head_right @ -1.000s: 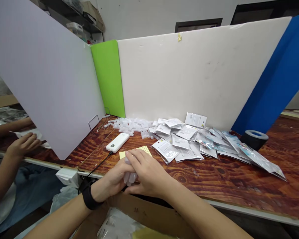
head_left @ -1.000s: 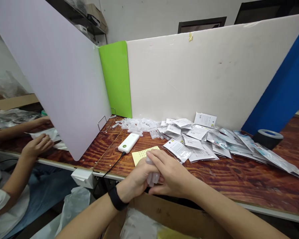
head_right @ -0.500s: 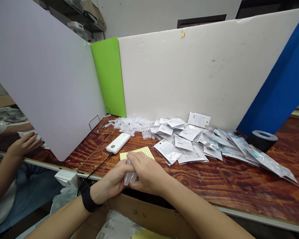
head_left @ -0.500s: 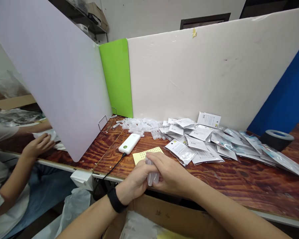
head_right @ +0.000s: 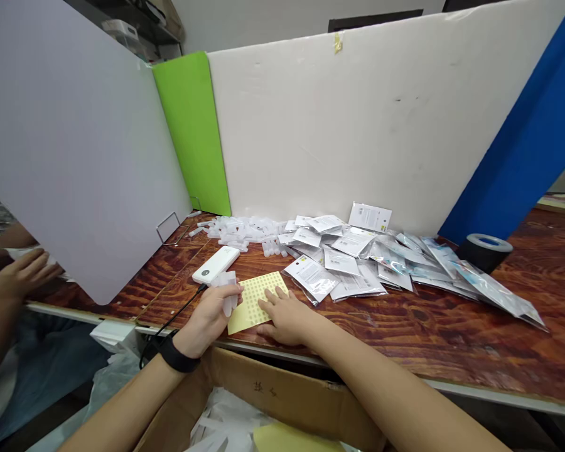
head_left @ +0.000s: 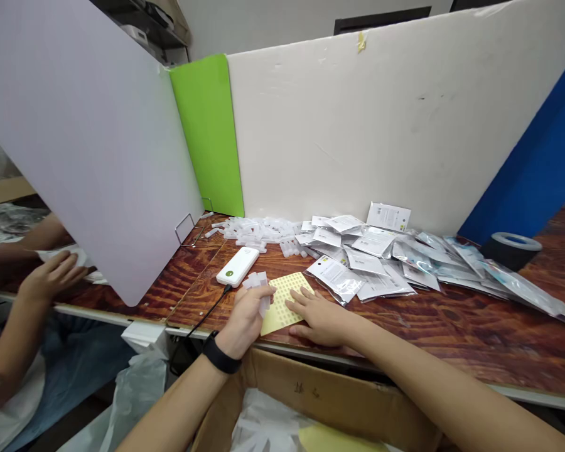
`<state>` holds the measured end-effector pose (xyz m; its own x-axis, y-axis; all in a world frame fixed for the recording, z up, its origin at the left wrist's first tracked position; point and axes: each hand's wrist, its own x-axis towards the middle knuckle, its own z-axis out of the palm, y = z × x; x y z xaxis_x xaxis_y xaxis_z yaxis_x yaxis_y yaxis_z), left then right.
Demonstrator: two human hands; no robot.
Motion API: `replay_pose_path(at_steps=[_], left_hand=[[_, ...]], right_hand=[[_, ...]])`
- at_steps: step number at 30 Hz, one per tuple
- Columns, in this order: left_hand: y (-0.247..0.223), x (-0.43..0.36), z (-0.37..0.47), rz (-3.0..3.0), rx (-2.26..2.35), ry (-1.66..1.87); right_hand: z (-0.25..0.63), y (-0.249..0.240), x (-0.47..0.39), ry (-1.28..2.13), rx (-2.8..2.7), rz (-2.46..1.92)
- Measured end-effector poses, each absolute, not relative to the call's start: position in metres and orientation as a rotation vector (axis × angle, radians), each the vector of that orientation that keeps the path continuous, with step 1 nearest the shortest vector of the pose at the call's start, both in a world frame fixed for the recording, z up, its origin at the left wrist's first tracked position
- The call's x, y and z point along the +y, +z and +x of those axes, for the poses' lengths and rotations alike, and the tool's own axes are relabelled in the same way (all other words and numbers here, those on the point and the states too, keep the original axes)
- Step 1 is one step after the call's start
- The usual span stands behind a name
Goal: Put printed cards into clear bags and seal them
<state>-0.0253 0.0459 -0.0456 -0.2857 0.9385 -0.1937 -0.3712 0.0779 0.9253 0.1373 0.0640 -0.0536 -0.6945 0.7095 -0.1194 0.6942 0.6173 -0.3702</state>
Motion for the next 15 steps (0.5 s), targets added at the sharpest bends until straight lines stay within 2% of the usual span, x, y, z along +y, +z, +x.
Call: replay_pose_path(at_steps=[6, 15], left_hand=[[-0.049, 0.043, -0.024, 0.816, 1.344, 1.442], [-0.054, 0.049, -0.034, 0.882, 1.519, 1.282]], right_hand=[[0.138, -0.046, 0.051, 0.559, -2.827, -1.415], [0.131, -0.044, 0.050, 0.557, -2.958, -1.359]])
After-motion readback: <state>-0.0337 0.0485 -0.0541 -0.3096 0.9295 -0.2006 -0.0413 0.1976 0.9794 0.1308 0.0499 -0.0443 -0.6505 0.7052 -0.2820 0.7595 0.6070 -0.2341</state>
